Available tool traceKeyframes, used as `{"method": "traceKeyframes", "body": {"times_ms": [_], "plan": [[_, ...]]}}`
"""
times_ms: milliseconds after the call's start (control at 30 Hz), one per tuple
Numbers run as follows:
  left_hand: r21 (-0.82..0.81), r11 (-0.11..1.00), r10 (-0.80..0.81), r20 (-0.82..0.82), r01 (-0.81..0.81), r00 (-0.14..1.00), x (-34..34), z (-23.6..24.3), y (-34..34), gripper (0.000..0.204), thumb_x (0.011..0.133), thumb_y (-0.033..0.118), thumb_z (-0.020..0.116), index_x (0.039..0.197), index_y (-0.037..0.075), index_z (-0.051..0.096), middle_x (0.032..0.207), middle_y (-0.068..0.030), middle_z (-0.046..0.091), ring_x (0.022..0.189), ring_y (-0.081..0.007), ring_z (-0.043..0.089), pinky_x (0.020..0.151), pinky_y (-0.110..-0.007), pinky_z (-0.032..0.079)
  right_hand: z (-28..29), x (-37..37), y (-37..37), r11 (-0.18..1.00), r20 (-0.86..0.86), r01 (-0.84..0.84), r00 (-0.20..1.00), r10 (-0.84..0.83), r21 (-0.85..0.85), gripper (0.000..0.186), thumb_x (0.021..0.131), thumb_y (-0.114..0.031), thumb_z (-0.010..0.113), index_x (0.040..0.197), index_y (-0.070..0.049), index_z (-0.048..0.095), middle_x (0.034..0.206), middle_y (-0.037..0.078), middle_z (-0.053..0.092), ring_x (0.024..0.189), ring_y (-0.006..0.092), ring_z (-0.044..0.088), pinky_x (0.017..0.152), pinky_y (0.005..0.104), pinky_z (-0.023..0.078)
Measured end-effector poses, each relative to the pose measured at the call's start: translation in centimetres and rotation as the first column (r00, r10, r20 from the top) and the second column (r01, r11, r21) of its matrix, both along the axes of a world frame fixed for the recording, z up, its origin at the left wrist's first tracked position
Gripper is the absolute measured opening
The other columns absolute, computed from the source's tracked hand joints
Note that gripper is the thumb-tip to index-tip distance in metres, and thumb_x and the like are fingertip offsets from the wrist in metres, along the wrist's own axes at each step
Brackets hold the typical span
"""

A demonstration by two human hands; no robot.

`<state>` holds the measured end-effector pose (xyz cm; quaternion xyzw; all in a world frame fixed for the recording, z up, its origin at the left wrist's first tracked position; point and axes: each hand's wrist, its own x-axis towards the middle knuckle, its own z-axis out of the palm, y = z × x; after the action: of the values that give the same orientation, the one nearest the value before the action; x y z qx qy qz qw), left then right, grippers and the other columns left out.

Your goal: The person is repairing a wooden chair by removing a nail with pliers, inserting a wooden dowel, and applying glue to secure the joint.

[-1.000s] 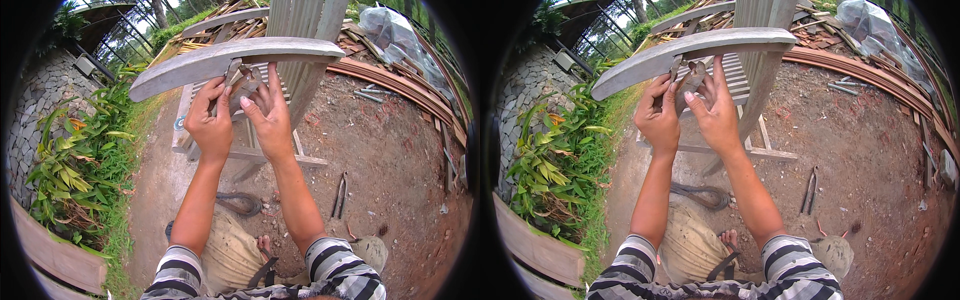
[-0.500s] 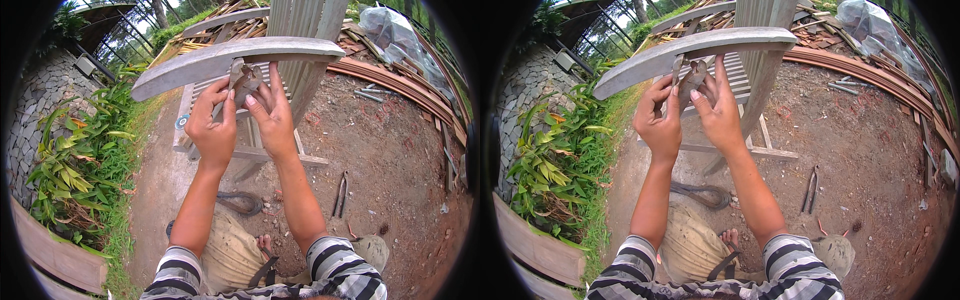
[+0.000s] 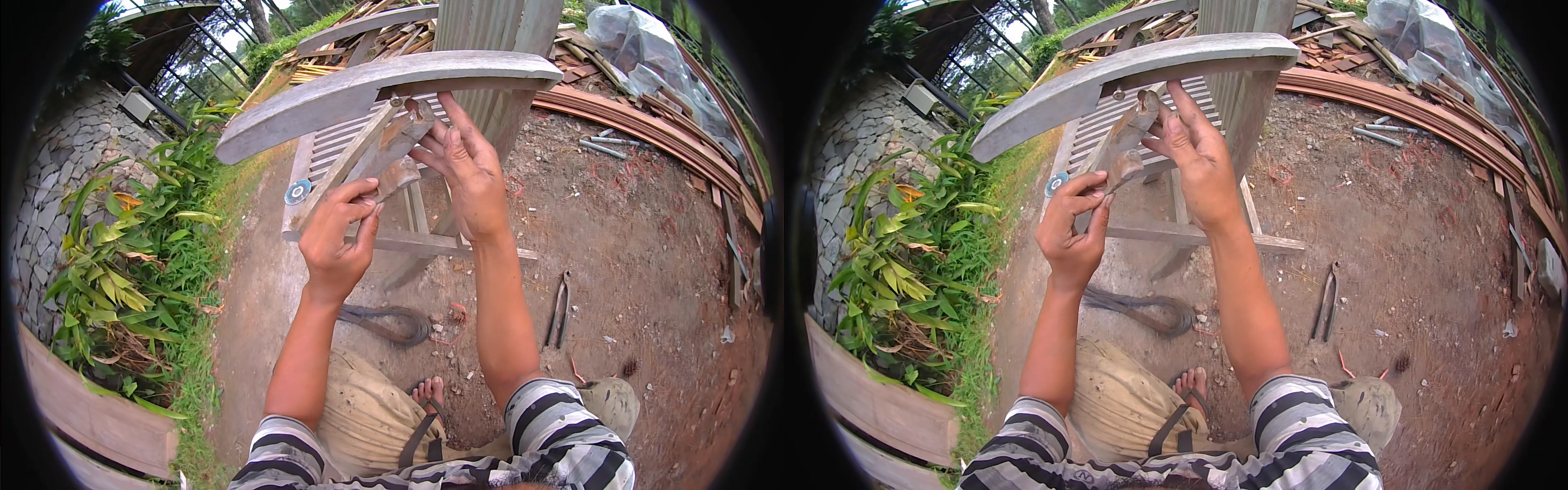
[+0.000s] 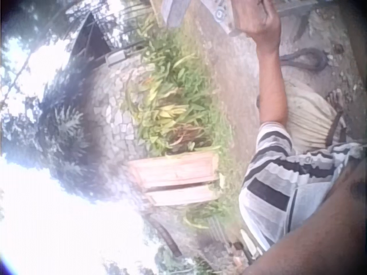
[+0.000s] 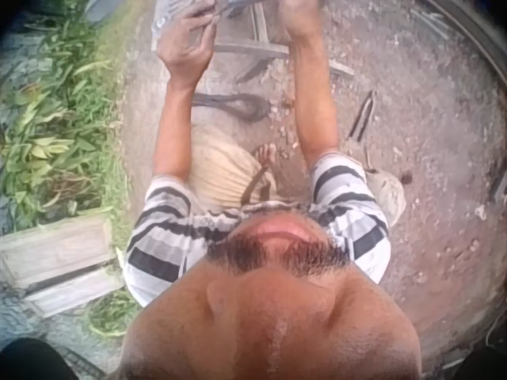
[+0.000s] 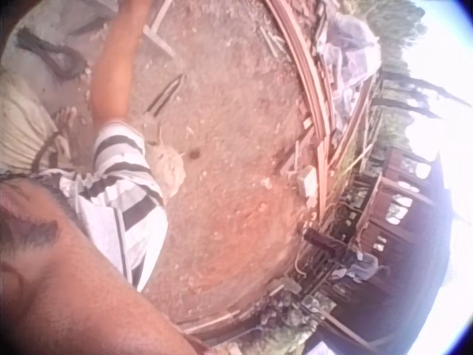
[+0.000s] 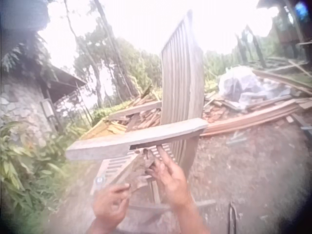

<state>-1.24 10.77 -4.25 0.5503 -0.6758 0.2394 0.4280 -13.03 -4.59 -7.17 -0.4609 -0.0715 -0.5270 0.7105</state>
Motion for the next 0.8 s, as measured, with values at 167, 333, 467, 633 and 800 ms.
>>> {"method": "traceKeyframes", "body": {"times_ms": [167,333,467,633,800], "plan": [[0.54,0.833,-0.092,-0.082,0.122,0.992,0.2,-0.9,0.9,0.018,0.082,-0.006,0.076,0.096,0.0,0.066,0.102,-0.0145,0.075,0.095,-0.0292,0.074,0.083,-0.037,0.058,0.2,0.2,0.4,0.999,0.016,0.026,1.0,-0.026,-0.02,0.077,0.108,-0.035,0.054,0.161,0.008,0.017,0.156,0.029,0.044,0.14,0.0362,0.051,0.112,0.0483,0.046],[0.783,0.567,-0.108,-0.236,0.255,0.966,-1.1,-8.3,-1.4,0.017,0.084,-0.001,0.069,0.1,-0.002,0.062,0.094,-0.0194,0.068,0.092,-0.0411,0.068,0.082,-0.047,0.054,0.8,0.0,0.7,0.998,-0.001,0.05,0.999,-0.051,-0.041,0.08,0.107,-0.035,0.056,0.161,0.009,0.016,0.155,0.033,0.042,0.139,0.041,0.051,0.113,0.051,0.045],[0.858,0.308,-0.254,-0.343,0.412,0.904,-3.1,-16.3,-1.0,0.027,0.085,0.002,0.067,0.112,-0.001,0.066,0.104,-0.0236,0.071,0.1,-0.0434,0.068,0.087,-0.049,0.054,0.8,0.6,1.6,0.999,0.009,0.033,0.999,-0.032,-0.019,0.08,0.107,-0.034,0.056,0.161,0.009,0.015,0.156,0.032,0.041,0.139,0.0406,0.051,0.113,0.0511,0.045],[0.908,0.203,-0.347,-0.283,0.366,0.894,-4.4,-14.6,-1.9,0.025,0.085,0.005,0.067,0.109,-0.002,0.069,0.104,-0.0256,0.071,0.1,-0.0469,0.066,0.087,-0.05,0.054,0.7,0.2,0.9,0.999,0.011,0.048,0.999,-0.048,-0.001,0.08,0.107,-0.031,0.056,0.162,0.009,0.013,0.156,0.032,0.041,0.14,0.0404,0.05,0.113,0.0507,0.045],[0.733,0.488,-0.124,-0.479,0.474,0.869,-0.8,-4.4,-1.4,0.022,0.094,0.015,0.065,0.08,-0.002,0.068,0.076,-0.0164,0.072,0.078,-0.027,0.072,0.071,-0.039,0.054,0.4,0.7,1.2,0.999,0.041,0.053,0.998,-0.053,-0.002,0.079,0.106,-0.026,0.057,0.162,0.009,0.013,0.155,0.031,0.042,0.139,0.0401,0.051,0.111,0.0503,0.047]]}}
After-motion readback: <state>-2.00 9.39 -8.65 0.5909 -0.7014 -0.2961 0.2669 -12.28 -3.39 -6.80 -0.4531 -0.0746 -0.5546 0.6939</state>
